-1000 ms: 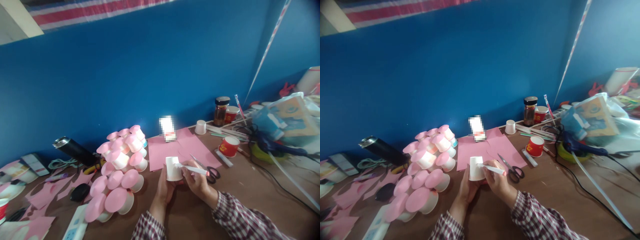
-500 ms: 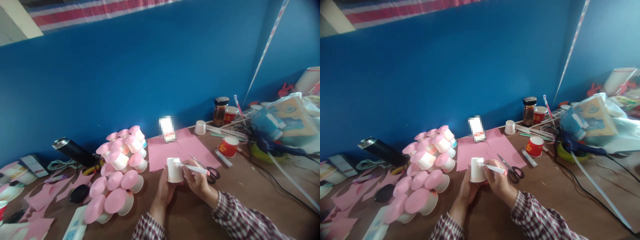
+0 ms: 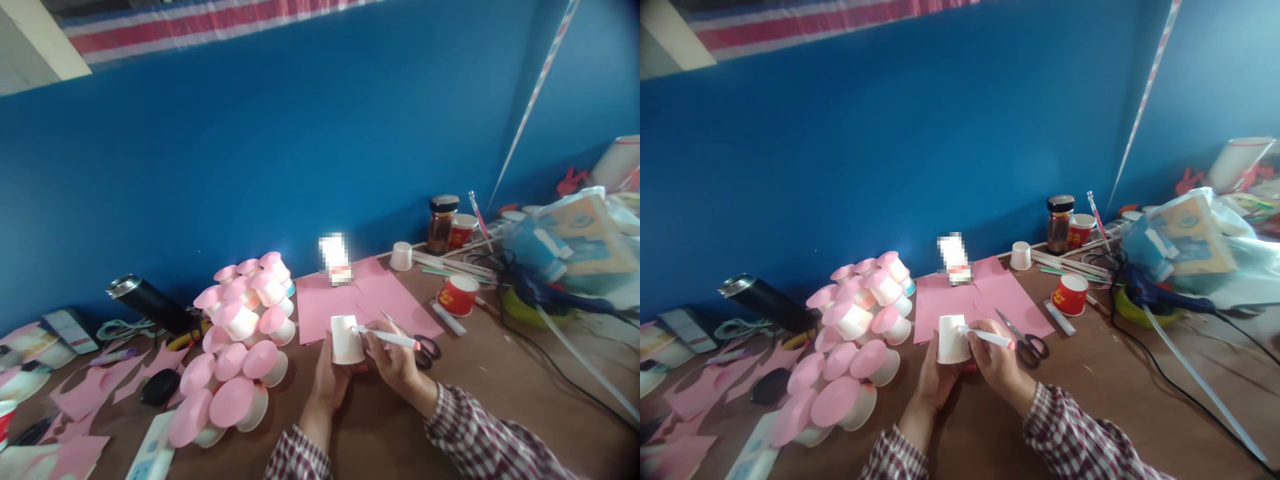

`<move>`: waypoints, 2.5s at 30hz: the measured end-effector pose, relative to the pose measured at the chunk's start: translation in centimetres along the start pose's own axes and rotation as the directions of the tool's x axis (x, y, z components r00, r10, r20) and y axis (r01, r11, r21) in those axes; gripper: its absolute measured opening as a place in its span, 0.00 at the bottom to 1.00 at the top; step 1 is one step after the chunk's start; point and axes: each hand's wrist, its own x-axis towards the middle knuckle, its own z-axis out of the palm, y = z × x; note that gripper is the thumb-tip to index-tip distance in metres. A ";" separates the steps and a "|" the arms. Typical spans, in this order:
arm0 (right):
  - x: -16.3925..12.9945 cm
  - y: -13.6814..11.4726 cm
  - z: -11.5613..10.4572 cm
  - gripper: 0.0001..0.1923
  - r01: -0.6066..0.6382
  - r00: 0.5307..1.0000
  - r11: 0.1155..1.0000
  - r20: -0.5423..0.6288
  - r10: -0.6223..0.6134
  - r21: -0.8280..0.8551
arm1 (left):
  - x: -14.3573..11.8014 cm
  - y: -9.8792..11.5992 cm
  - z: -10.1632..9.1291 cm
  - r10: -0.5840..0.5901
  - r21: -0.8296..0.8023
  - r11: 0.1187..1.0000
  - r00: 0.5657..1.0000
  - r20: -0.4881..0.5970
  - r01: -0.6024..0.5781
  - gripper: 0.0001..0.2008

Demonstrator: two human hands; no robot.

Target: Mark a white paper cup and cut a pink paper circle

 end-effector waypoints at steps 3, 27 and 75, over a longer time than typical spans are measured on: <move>-0.1 0.0 0.0 0.05 -0.005 1.000 0.999 0.011 0.004 0.034 | 0.0 0.0 -0.1 0.006 -0.003 1.000 1.000 0.008 -0.006 0.28; -0.6 0.3 0.7 0.07 0.162 0.986 0.984 0.019 -0.163 0.069 | 0.3 0.0 0.7 0.150 -0.018 0.989 0.989 -0.009 -0.150 0.25; -0.1 0.5 0.6 0.05 0.077 0.997 0.995 0.020 -0.076 -0.065 | 0.1 -0.2 0.7 0.222 0.008 0.975 0.973 -0.059 -0.222 0.20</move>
